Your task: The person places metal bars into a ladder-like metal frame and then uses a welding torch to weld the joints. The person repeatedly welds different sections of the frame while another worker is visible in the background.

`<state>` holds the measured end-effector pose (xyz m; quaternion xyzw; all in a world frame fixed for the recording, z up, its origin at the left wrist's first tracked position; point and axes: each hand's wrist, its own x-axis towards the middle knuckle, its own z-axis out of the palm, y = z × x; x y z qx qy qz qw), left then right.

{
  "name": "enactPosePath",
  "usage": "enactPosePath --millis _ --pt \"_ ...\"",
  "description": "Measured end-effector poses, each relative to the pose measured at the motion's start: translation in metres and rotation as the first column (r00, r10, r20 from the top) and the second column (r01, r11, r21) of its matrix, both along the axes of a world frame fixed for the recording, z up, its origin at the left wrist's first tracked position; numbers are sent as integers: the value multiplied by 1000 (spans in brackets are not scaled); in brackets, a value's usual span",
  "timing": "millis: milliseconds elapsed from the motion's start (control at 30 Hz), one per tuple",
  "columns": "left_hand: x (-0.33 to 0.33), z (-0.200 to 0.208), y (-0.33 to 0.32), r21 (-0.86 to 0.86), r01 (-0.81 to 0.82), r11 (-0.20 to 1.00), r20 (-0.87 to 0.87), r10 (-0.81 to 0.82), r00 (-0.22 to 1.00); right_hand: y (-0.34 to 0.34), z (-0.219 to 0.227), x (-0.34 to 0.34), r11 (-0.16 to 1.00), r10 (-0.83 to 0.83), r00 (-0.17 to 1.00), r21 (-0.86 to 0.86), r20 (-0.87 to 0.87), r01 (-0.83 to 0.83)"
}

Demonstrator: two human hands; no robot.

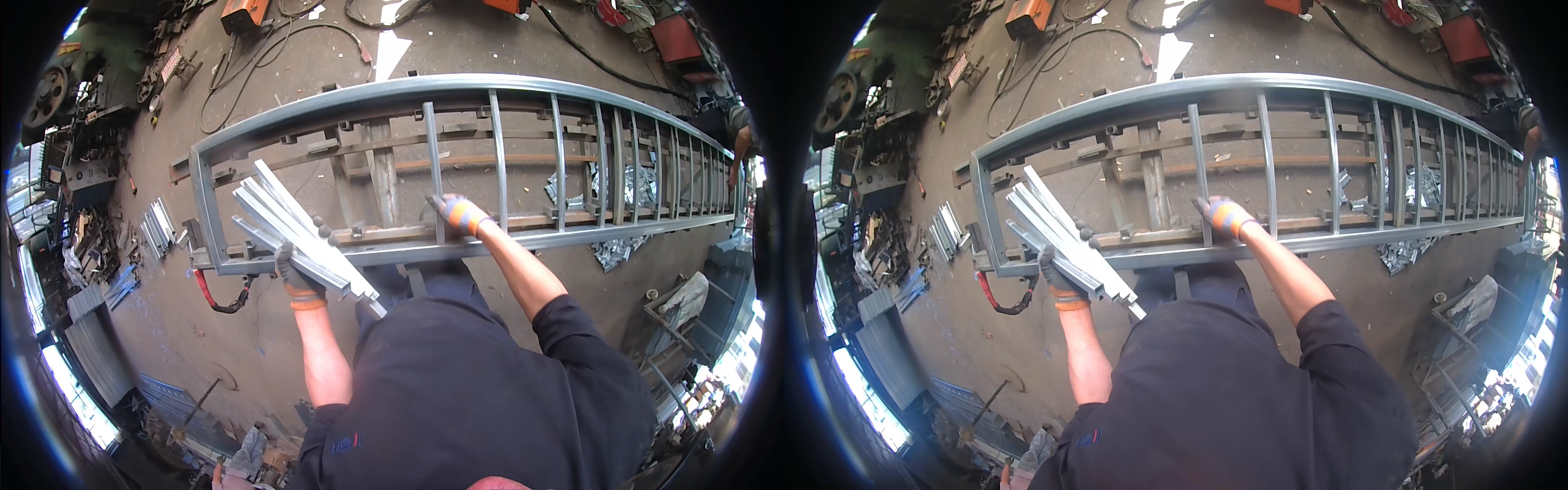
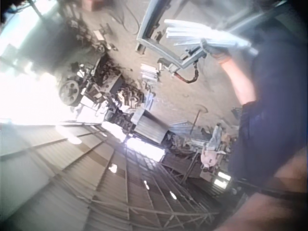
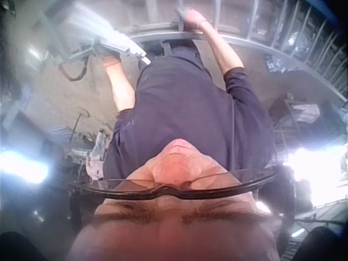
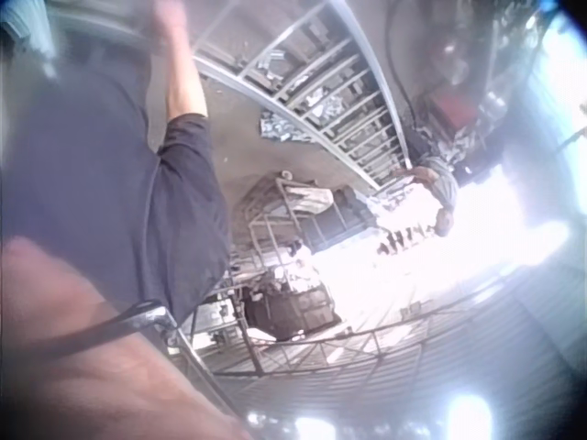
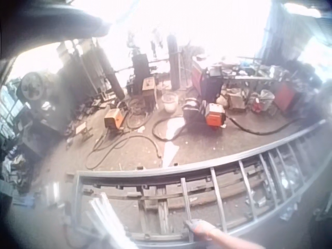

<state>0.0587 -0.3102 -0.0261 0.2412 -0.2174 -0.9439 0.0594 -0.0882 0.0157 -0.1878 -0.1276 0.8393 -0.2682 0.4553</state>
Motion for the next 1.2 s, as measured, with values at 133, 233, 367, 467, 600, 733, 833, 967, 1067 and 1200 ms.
enactPosePath --millis 133,233,367,467,600,733,833,967,1067,1200 --pt "-2 -7 -10 7 57 998 -6 -57 998 -22 38 -13 982 -102 969 130 -226 134" --pt "-9 -9 -24 1 127 992 -65 -127 990 -63 101 11 942 -318 787 -85 -529 324" --pt "-14 -1 -49 -26 211 977 -78 -212 974 -141 180 64 820 0 869 -497 -494 -282" --pt "-11 15 -74 -172 323 931 -144 -348 926 -199 200 86 913 -127 982 -371 140 171" --pt "-3 29 -112 -115 392 913 -203 -408 890 -249 186 99 784 -255 933 -511 254 353" --pt "6 20 -140 -94 446 890 -258 -455 853 -272 179 125 605 -384 855 -605 348 518" --pt "12 4 -153 -151 377 914 -195 -402 895 -272 188 131 481 -464 788 -631 405 608" --pt "21 -14 -160 0 297 955 -225 -289 930 -233 194 109 336 -531 778 -759 336 558" --pt "34 -17 -170 58 287 956 -207 -270 940 -179 175 74 396 -527 826 -802 200 448" --pt "47 -17 -179 -22 198 980 -129 -200 971 -140 103 50 427 -540 771 -680 337 596"
